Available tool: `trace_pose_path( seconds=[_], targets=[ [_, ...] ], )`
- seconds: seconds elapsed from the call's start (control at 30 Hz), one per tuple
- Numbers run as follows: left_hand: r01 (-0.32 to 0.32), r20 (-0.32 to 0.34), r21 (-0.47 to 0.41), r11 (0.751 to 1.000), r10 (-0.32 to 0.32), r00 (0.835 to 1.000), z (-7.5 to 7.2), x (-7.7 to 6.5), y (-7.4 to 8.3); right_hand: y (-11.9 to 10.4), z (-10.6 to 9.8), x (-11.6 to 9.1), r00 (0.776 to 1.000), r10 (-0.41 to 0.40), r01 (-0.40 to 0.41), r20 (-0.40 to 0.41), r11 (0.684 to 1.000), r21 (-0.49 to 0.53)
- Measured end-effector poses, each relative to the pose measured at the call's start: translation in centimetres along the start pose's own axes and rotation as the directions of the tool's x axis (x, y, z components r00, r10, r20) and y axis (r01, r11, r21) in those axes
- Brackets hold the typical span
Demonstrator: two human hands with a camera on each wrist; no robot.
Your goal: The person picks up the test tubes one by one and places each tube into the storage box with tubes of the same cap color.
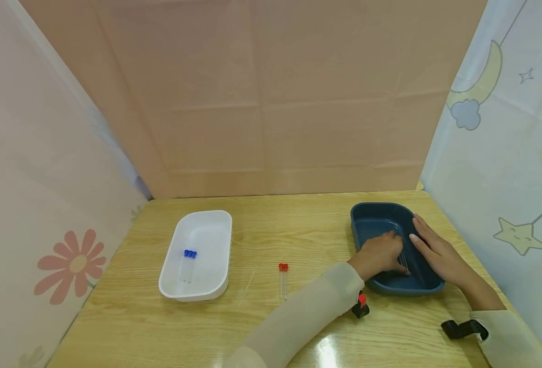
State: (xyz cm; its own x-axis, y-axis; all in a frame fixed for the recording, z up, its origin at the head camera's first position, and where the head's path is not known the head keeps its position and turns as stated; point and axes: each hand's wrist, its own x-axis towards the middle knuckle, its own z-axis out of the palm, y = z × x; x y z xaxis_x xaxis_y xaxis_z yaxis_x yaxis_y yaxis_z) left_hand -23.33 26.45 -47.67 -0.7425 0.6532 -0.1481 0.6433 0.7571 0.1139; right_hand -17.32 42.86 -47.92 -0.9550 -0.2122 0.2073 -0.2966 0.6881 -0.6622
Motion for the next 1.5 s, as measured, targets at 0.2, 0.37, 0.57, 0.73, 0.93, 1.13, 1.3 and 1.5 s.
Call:
trace_pose_path(
  seconds=[0.2,0.37,0.57,0.73,0.93,1.13,1.3,1.5],
  targets=[
    [0.007,0.005,-0.009,1.000,-0.007,1.000,0.2,-0.1,0.0,-0.1,0.1,0.1,1.000,0.006,-0.006,0.007,1.000,0.007],
    [0.020,0.022,0.002,1.000,-0.020,1.000,0.3,0.0,0.0,-0.2,0.3,0.2,1.000,0.002,-0.002,0.007,1.000,0.012],
    [0.029,0.040,0.024,0.999,-0.030,0.999,0.5,0.2,0.0,-0.2,0.3,0.2,1.000,0.000,0.000,0.008,1.000,0.013],
    [0.017,0.030,0.046,0.999,-0.018,0.999,0.3,0.0,0.0,-0.1,0.4,0.3,1.000,0.003,-0.003,0.011,1.000,0.020],
    [-0.025,-0.008,0.086,0.996,0.026,1.000,-0.4,-0.8,-0.7,-0.1,0.3,0.5,1.000,0.008,-0.009,0.017,1.000,0.025],
    [-0.068,-0.062,0.017,0.998,0.069,0.996,-1.7,-2.2,-1.8,0.0,0.1,0.6,1.000,0.014,-0.015,0.022,1.000,0.024],
    [-0.107,-0.115,0.011,0.994,0.108,0.988,-3.0,-3.7,-2.5,0.0,-0.1,0.5,1.000,0.015,-0.015,0.024,1.000,0.023],
    [-0.111,-0.179,0.052,0.992,0.119,0.977,-3.5,-5.3,-3.6,0.2,-0.2,0.2,1.000,0.015,-0.015,0.018,1.000,0.003]
  ],
)
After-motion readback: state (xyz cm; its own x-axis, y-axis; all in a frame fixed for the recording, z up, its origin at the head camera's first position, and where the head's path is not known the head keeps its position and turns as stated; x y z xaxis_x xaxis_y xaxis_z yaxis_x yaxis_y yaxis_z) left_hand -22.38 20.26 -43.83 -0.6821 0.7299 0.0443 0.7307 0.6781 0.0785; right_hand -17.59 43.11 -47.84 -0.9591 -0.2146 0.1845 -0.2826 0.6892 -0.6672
